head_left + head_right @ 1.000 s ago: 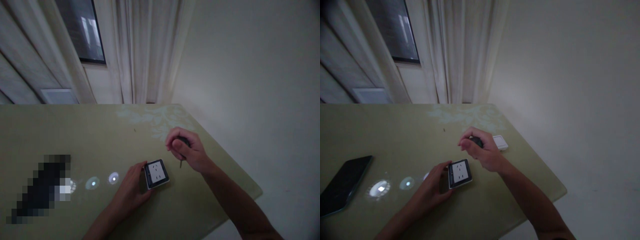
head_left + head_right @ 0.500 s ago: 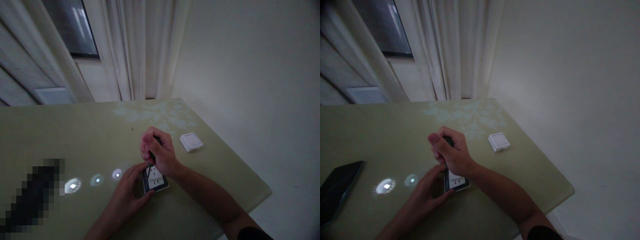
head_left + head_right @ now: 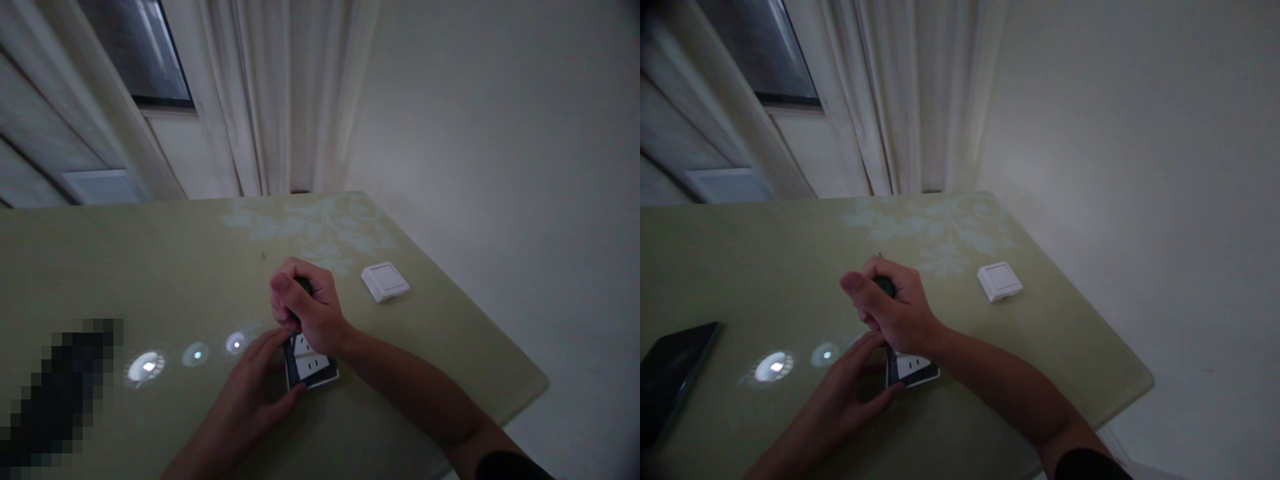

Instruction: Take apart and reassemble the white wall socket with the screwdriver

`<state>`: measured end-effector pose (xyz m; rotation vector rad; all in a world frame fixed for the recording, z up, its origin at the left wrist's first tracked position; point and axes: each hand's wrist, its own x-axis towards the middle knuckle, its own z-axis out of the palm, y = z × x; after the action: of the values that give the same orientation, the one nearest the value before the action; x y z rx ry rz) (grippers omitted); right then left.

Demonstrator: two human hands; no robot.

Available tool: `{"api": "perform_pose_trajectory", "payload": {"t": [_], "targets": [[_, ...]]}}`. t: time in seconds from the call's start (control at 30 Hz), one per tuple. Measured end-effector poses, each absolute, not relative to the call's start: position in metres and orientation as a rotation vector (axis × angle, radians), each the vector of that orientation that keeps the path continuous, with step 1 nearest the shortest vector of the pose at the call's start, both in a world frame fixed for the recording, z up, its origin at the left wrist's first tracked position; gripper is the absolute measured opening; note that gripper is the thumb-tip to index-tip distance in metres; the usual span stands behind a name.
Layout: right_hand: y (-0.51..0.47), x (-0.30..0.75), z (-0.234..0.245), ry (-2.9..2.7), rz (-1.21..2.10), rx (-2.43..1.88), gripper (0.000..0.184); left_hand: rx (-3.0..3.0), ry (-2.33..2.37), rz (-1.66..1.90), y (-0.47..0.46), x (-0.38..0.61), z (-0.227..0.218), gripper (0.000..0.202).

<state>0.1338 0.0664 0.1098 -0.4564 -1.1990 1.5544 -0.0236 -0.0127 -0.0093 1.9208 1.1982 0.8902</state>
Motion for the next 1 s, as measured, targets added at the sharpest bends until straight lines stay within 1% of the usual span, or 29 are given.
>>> {"api": "perform_pose_trajectory", "payload": {"t": [0.17, 0.27, 0.37, 0.47, 0.53, 0.67, 0.77, 0.9, 0.93, 1.0], "targets": [[0.061, 0.137, 0.106, -1.262, 1.505, -0.393, 0.043, 1.976, 1.232, 0.878, -0.012, -0.023, -0.010, 0.070], [0.056, 0.142, 0.105, -1.380, 1.412, -0.309, 0.036, 1.982, 1.250, 0.882, -0.011, -0.021, -0.008, 0.066], [0.054, 0.149, 0.109, -1.581, 1.204, -0.321, 0.023, 1.961, 1.232, 0.865, -0.010, -0.020, -0.002, 0.060], [0.055, 0.157, 0.119, -1.823, 0.985, -0.326, 0.018, 1.946, 1.216, 0.835, -0.010, -0.020, 0.004, 0.058], [0.057, 0.166, 0.129, -1.988, 0.910, -0.281, 0.022, 1.953, 1.218, 0.833, -0.011, -0.021, 0.004, 0.058], [0.058, 0.184, 0.147, -2.281, 0.745, -0.263, 0.040, 1.940, 1.173, 0.882, -0.012, -0.022, 0.001, 0.065], [0.055, 0.192, 0.154, -2.433, 0.598, -0.375, 0.042, 1.917, 1.143, 0.877, -0.012, -0.024, 0.002, 0.064], [0.051, 0.193, 0.156, -2.480, 0.264, -0.584, 0.042, 1.906, 1.150, 0.816, -0.011, -0.026, 0.008, 0.051], [0.051, 0.194, 0.157, -2.488, 0.263, -0.596, 0.043, 1.909, 1.145, 0.803, -0.010, -0.026, 0.010, 0.051], [0.051, 0.196, 0.160, -2.516, 0.377, -0.548, 0.047, 1.922, 1.123, 0.783, -0.008, -0.026, 0.014, 0.056]]}}
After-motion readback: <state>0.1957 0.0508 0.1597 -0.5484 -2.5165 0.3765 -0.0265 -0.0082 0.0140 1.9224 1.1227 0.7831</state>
